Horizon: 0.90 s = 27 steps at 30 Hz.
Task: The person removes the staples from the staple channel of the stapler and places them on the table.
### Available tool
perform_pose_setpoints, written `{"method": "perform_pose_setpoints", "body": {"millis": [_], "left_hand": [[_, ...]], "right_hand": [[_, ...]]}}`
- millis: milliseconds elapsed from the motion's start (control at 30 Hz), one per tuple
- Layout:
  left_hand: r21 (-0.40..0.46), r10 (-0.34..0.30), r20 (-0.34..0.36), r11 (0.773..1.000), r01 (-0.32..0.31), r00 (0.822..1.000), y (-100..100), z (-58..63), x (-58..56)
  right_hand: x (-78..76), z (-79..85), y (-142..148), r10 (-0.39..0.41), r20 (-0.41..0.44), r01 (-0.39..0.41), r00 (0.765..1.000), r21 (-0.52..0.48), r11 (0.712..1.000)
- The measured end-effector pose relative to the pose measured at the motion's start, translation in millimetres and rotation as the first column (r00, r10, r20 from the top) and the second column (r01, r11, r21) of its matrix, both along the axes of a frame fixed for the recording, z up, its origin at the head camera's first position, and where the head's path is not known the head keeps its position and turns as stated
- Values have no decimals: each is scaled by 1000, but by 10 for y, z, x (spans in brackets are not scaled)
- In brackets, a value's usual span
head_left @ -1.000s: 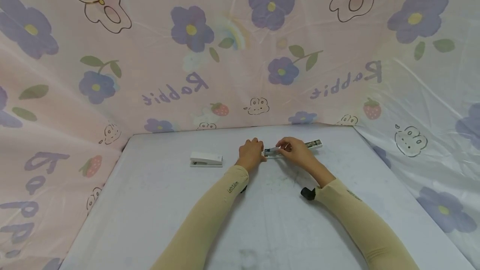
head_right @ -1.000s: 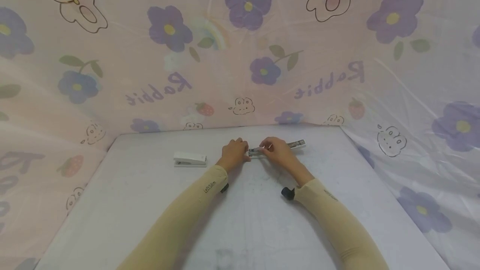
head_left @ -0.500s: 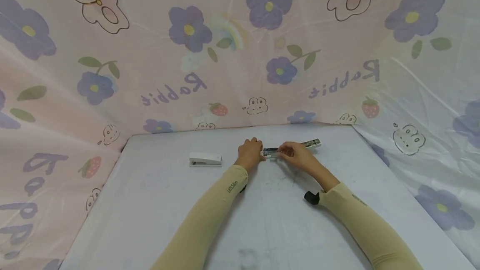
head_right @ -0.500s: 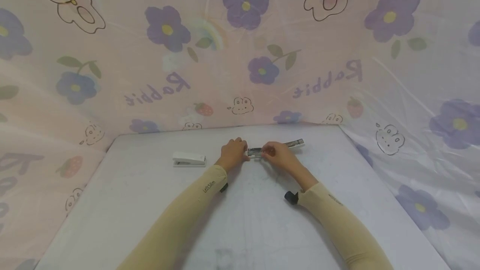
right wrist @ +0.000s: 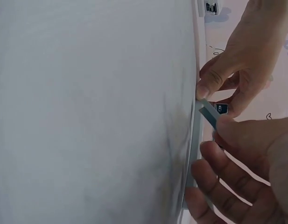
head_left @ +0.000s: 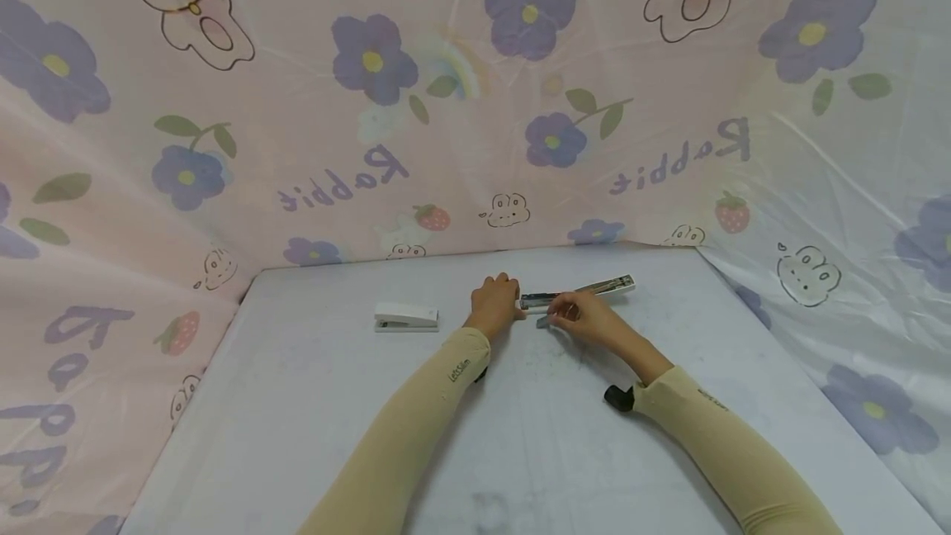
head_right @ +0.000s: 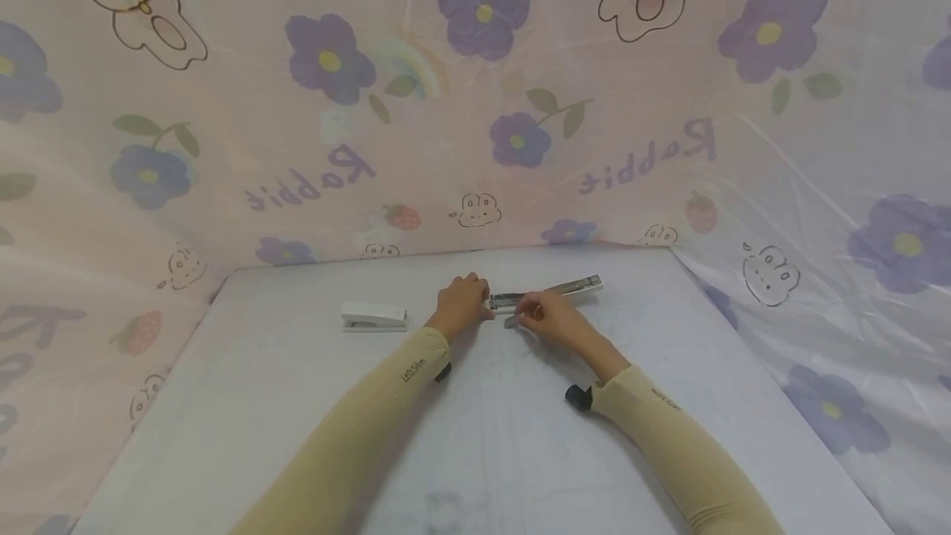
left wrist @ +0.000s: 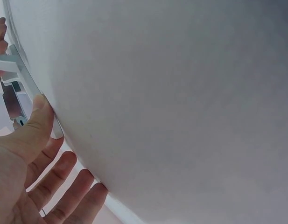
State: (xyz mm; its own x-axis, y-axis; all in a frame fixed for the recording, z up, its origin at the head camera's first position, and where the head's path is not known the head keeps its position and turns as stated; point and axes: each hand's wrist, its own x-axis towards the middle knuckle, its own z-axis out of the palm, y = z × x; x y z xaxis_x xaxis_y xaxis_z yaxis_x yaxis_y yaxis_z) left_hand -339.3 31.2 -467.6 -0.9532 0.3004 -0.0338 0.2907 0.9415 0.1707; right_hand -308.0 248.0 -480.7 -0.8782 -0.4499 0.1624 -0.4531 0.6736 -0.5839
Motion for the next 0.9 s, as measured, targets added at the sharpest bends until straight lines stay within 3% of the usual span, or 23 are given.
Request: {"method": "perform_pose_setpoints", "body": {"millis": [167,667,900], "left_hand": [[-1,-1,-3,1000,1,1000,3,-1,-9],[-12,3,-16,1000,-3,1000,3,28,36],[-15,3,0,1000,-3,1000,4,34,44]], "right_hand": [[18,13,-9,-1,3,1,1000,10,1000],[61,79,28,-9,119,2,993,56,998],[49,55,29,10,98,-16,995,67,998]]}}
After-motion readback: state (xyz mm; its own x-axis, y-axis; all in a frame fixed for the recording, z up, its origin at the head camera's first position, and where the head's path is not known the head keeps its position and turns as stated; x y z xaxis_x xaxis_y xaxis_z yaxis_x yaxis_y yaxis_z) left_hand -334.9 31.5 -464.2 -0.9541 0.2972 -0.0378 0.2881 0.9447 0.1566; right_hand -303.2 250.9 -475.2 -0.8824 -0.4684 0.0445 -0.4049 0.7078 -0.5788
